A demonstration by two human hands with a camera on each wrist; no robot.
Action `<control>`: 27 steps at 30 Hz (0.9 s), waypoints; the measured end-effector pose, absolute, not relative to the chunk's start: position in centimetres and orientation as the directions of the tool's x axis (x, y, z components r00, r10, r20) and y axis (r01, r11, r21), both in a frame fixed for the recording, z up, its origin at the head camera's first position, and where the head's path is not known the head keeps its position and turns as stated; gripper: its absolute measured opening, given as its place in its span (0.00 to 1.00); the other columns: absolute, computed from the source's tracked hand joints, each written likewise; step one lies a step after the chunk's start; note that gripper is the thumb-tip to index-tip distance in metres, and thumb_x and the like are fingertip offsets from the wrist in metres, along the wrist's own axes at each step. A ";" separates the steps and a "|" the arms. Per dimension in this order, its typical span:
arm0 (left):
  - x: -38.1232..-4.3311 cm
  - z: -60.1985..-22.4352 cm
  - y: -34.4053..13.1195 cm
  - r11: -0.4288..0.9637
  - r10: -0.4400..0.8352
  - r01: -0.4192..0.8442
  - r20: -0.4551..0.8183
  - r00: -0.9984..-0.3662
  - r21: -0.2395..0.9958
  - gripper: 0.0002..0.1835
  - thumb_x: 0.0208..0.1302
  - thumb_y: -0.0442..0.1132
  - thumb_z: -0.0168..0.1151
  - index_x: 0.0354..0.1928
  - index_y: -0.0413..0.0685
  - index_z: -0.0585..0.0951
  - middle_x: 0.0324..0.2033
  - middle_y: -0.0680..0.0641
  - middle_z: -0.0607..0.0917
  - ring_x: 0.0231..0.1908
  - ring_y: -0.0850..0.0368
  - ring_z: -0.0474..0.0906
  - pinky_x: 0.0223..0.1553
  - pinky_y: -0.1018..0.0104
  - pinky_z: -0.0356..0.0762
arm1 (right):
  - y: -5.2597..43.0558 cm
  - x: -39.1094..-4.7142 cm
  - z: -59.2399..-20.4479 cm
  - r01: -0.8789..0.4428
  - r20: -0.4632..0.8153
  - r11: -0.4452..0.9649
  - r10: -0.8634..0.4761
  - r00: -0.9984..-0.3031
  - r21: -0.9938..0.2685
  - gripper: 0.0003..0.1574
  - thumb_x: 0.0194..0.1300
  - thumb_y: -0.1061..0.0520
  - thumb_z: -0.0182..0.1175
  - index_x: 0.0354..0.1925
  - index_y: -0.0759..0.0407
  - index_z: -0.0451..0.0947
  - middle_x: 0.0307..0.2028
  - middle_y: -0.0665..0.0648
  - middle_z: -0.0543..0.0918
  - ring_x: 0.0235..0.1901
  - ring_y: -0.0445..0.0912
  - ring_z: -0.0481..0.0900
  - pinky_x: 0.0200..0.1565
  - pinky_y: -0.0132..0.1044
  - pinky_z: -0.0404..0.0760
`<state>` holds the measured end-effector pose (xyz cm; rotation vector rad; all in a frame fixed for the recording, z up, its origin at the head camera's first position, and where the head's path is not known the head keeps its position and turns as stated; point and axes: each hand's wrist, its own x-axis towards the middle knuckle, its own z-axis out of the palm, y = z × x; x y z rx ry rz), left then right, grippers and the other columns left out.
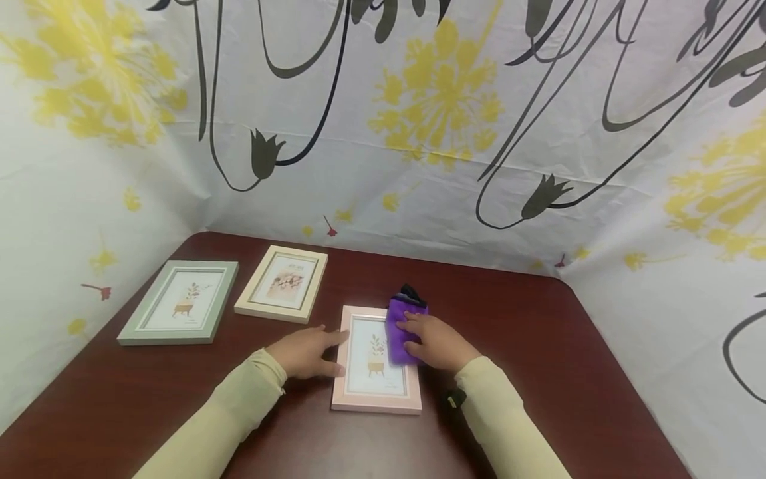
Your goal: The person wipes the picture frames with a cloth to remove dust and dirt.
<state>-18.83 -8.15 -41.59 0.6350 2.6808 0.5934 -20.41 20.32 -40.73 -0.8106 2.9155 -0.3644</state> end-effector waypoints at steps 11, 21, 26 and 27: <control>-18.6 -41.5 -8.0 0.818 0.485 0.366 -0.190 -0.854 0.444 0.40 0.59 0.56 0.71 0.71 0.51 0.70 0.63 0.44 0.77 0.69 0.40 0.64 0.66 0.46 0.64 | 20.6 -16.7 -40.6 -0.616 0.061 0.750 -0.621 -0.781 -0.241 0.16 0.55 0.56 0.69 0.44 0.53 0.85 0.42 0.46 0.77 0.42 0.45 0.70 0.44 0.39 0.75; -18.7 -41.5 -8.3 0.816 0.484 0.361 -0.192 -0.854 0.451 0.40 0.59 0.56 0.71 0.71 0.52 0.71 0.64 0.44 0.77 0.69 0.41 0.63 0.67 0.46 0.64 | 20.6 -14.7 -40.6 -0.639 0.197 0.730 -0.608 -0.769 -0.243 0.15 0.53 0.62 0.68 0.41 0.52 0.84 0.40 0.46 0.80 0.41 0.43 0.76 0.45 0.39 0.79; -18.4 -41.4 -8.1 0.820 0.476 0.347 -0.206 -0.855 0.455 0.40 0.59 0.56 0.71 0.71 0.52 0.71 0.64 0.44 0.77 0.70 0.41 0.63 0.66 0.45 0.64 | 21.2 -16.2 -39.6 -0.628 0.266 0.722 -0.570 -0.778 -0.290 0.17 0.54 0.67 0.68 0.42 0.52 0.83 0.38 0.46 0.81 0.38 0.39 0.78 0.42 0.37 0.82; -18.3 -41.4 -8.1 0.820 0.475 0.347 -0.205 -0.855 0.455 0.39 0.59 0.56 0.71 0.71 0.52 0.71 0.64 0.44 0.77 0.70 0.41 0.62 0.66 0.45 0.64 | 21.3 -16.6 -39.4 -0.624 0.281 0.726 -0.559 -0.781 -0.290 0.17 0.55 0.67 0.68 0.42 0.51 0.83 0.38 0.45 0.81 0.38 0.39 0.78 0.42 0.37 0.82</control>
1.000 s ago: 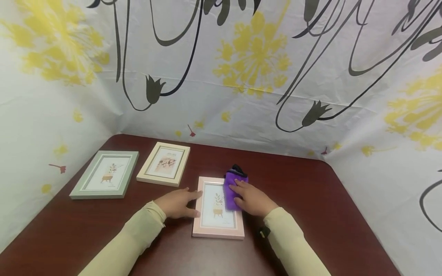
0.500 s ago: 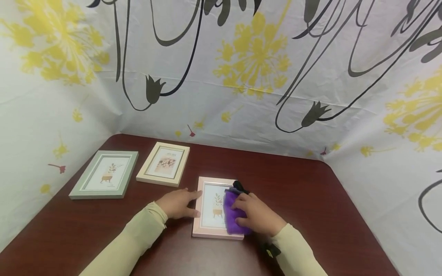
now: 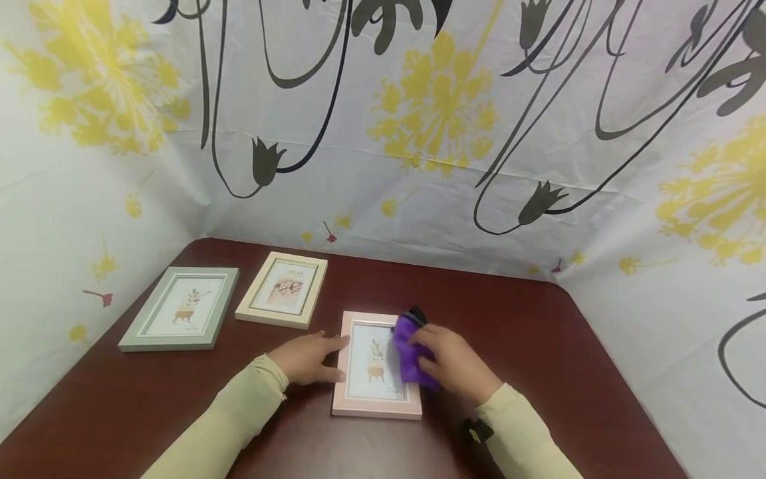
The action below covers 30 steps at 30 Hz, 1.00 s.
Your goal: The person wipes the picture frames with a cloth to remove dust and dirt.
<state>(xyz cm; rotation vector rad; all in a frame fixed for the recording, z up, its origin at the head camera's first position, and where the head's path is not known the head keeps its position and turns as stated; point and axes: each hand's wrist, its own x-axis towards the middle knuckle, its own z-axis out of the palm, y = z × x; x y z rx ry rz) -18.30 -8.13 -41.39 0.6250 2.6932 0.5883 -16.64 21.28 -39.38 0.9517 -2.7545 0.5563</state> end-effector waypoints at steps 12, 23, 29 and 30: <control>-18.5 -41.6 -8.4 0.798 0.516 0.382 -0.200 -0.833 0.467 0.40 0.61 0.56 0.69 0.72 0.51 0.69 0.69 0.43 0.70 0.71 0.38 0.59 0.69 0.46 0.60 | 20.4 -21.5 -40.8 -0.674 0.036 0.714 -0.681 -0.731 -0.188 0.25 0.64 0.57 0.65 0.60 0.60 0.80 0.63 0.62 0.76 0.66 0.61 0.68 0.68 0.54 0.64; -18.9 -41.7 -8.6 0.781 0.550 0.416 -0.199 -0.811 0.466 0.40 0.62 0.57 0.68 0.72 0.50 0.68 0.69 0.42 0.69 0.70 0.36 0.59 0.68 0.43 0.60 | 17.0 -23.4 -40.6 -0.755 -0.095 0.636 -0.771 -0.629 -0.161 0.30 0.70 0.56 0.61 0.68 0.55 0.72 0.71 0.58 0.67 0.72 0.56 0.59 0.71 0.50 0.58; -19.2 -41.9 -8.6 0.780 0.563 0.443 -0.187 -0.805 0.441 0.40 0.63 0.58 0.66 0.73 0.52 0.68 0.70 0.42 0.68 0.70 0.35 0.60 0.68 0.44 0.61 | 14.2 -24.0 -40.3 -0.761 -0.148 0.639 -0.768 -0.623 -0.114 0.34 0.67 0.59 0.62 0.70 0.52 0.69 0.70 0.57 0.68 0.72 0.55 0.59 0.71 0.48 0.58; -19.2 -41.9 -8.6 0.782 0.561 0.444 -0.184 -0.807 0.437 0.40 0.63 0.58 0.66 0.73 0.52 0.68 0.70 0.43 0.68 0.69 0.36 0.60 0.68 0.44 0.61 | 14.0 -24.0 -40.2 -0.759 -0.149 0.642 -0.765 -0.626 -0.107 0.34 0.67 0.59 0.62 0.70 0.53 0.69 0.70 0.57 0.68 0.72 0.54 0.60 0.71 0.47 0.58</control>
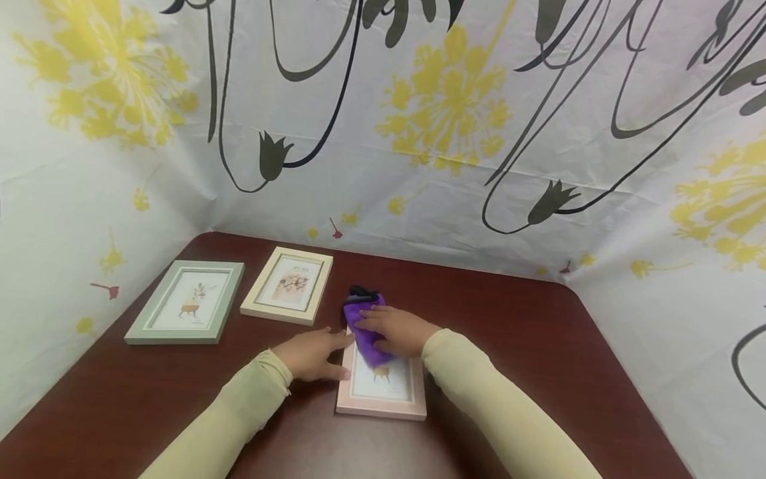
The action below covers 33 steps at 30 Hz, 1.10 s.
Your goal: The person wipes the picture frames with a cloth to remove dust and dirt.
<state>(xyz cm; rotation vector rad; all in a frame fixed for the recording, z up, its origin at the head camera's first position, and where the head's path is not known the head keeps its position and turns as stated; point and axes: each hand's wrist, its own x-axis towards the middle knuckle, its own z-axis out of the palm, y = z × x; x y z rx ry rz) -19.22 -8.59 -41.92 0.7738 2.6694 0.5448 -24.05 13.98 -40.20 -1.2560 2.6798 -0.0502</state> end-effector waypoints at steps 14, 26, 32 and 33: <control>-19.1 -41.8 -8.6 0.799 0.521 0.399 -0.184 -0.834 0.450 0.41 0.60 0.57 0.69 0.73 0.51 0.68 0.69 0.44 0.71 0.71 0.40 0.60 0.69 0.48 0.61 | 19.4 -23.1 -38.9 -0.638 -0.144 0.755 -0.655 -0.741 -0.153 0.25 0.67 0.56 0.64 0.61 0.58 0.79 0.65 0.62 0.73 0.65 0.58 0.71 0.64 0.50 0.70; -19.3 -41.6 -8.8 0.777 0.556 0.438 -0.165 -0.815 0.451 0.40 0.62 0.57 0.68 0.72 0.51 0.69 0.69 0.43 0.70 0.70 0.37 0.60 0.68 0.45 0.61 | 14.5 -23.6 -39.6 -0.720 -0.117 0.692 -0.721 -0.683 -0.060 0.30 0.65 0.55 0.67 0.65 0.53 0.76 0.67 0.57 0.72 0.68 0.55 0.66 0.67 0.47 0.66; -19.1 -41.8 -8.7 0.788 0.539 0.418 -0.177 -0.824 0.451 0.40 0.61 0.58 0.68 0.73 0.51 0.68 0.69 0.44 0.70 0.70 0.38 0.60 0.68 0.46 0.61 | 13.8 -23.5 -40.1 -0.696 -0.108 0.718 -0.693 -0.713 -0.007 0.28 0.63 0.54 0.68 0.62 0.48 0.79 0.64 0.54 0.74 0.65 0.55 0.70 0.63 0.47 0.72; -19.0 -41.9 -8.7 0.786 0.540 0.419 -0.175 -0.823 0.454 0.41 0.61 0.58 0.68 0.73 0.50 0.68 0.69 0.44 0.70 0.70 0.38 0.60 0.68 0.46 0.61 | 14.0 -23.4 -40.1 -0.687 -0.103 0.727 -0.683 -0.723 -0.003 0.28 0.63 0.54 0.68 0.61 0.48 0.79 0.63 0.54 0.75 0.64 0.54 0.71 0.63 0.47 0.72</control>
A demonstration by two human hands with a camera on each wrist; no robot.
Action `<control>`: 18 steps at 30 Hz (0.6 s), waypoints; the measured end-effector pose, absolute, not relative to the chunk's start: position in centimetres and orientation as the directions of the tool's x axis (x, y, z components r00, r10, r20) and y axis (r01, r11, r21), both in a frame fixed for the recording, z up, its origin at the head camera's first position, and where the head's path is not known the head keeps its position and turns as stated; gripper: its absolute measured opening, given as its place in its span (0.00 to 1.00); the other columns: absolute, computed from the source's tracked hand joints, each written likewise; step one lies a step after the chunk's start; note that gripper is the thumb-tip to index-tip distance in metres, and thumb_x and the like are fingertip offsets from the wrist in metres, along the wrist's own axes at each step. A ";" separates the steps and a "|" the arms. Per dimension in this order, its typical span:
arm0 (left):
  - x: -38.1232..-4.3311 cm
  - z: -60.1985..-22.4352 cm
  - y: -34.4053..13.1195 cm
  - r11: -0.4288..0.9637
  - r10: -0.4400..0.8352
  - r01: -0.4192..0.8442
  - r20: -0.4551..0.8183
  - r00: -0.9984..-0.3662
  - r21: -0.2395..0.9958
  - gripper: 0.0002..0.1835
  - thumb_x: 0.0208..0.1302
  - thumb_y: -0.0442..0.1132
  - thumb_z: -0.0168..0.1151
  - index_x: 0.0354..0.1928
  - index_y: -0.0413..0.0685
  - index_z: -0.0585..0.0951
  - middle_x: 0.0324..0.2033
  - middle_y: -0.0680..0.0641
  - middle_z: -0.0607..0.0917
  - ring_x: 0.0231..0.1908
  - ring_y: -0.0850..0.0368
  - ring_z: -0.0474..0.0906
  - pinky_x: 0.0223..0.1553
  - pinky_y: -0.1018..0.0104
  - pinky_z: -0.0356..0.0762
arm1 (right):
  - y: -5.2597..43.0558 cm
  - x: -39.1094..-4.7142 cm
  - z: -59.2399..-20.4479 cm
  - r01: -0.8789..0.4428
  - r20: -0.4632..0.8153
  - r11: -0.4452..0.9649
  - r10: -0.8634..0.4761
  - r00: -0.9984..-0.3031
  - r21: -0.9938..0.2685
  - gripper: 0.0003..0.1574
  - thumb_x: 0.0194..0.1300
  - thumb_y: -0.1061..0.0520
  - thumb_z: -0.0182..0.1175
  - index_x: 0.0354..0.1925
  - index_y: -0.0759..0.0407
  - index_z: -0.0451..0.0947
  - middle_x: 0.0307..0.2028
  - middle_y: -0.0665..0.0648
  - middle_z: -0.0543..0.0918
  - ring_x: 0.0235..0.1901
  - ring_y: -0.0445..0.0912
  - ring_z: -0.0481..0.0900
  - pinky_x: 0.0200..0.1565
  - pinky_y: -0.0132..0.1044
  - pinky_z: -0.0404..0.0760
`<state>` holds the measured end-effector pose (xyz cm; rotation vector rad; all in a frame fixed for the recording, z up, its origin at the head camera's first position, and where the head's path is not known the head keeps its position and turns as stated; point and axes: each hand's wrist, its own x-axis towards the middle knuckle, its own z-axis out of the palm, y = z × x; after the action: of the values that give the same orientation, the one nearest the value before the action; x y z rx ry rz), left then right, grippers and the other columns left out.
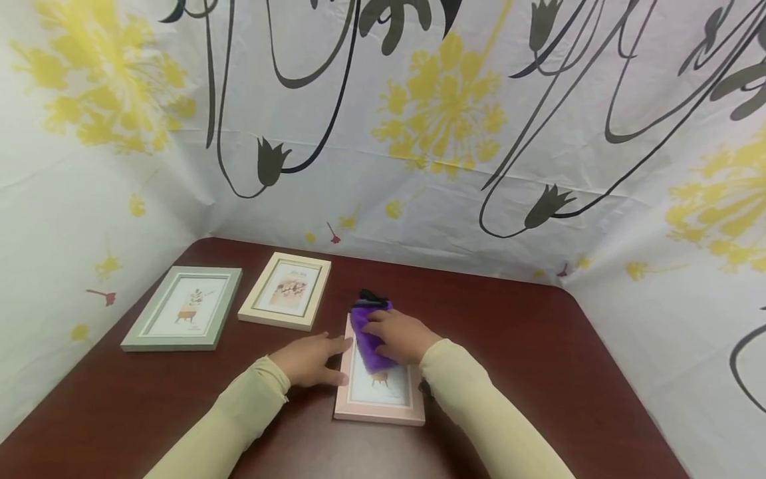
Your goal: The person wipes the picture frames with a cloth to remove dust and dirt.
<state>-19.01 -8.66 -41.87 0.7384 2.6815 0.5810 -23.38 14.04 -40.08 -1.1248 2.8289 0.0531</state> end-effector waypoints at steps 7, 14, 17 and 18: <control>-18.6 -41.7 -8.6 0.796 0.515 0.392 -0.176 -0.839 0.461 0.41 0.60 0.56 0.69 0.72 0.48 0.68 0.68 0.43 0.71 0.70 0.39 0.61 0.68 0.46 0.61 | 16.6 -22.5 -39.4 -0.583 -0.100 0.812 -0.580 -0.809 0.010 0.22 0.60 0.53 0.70 0.54 0.49 0.83 0.55 0.57 0.78 0.57 0.57 0.76 0.57 0.50 0.77; -18.6 -41.7 -8.5 0.797 0.506 0.380 -0.177 -0.844 0.470 0.41 0.59 0.55 0.71 0.72 0.49 0.70 0.67 0.43 0.73 0.70 0.40 0.62 0.67 0.46 0.62 | 18.1 -22.0 -39.2 -0.515 -0.061 0.853 -0.520 -0.852 -0.077 0.17 0.61 0.58 0.68 0.50 0.55 0.84 0.46 0.59 0.80 0.44 0.54 0.80 0.49 0.48 0.80; -18.7 -41.7 -8.4 0.798 0.504 0.376 -0.180 -0.845 0.471 0.41 0.59 0.55 0.71 0.72 0.49 0.70 0.67 0.43 0.73 0.70 0.41 0.62 0.67 0.46 0.63 | 19.2 -22.0 -39.5 -0.506 0.006 0.846 -0.512 -0.859 -0.169 0.15 0.59 0.62 0.67 0.46 0.56 0.83 0.40 0.55 0.79 0.39 0.50 0.80 0.44 0.45 0.81; -18.7 -41.7 -8.3 0.800 0.501 0.373 -0.182 -0.846 0.469 0.41 0.59 0.55 0.71 0.72 0.49 0.70 0.67 0.44 0.73 0.70 0.41 0.62 0.67 0.46 0.63 | 19.8 -22.1 -39.6 -0.505 0.034 0.836 -0.511 -0.859 -0.216 0.15 0.57 0.64 0.67 0.45 0.56 0.82 0.38 0.54 0.79 0.38 0.49 0.80 0.43 0.45 0.81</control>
<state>-18.74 -8.34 -41.68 0.6705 2.6909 0.6123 -22.05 19.77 -39.55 -0.8264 2.9853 -0.3401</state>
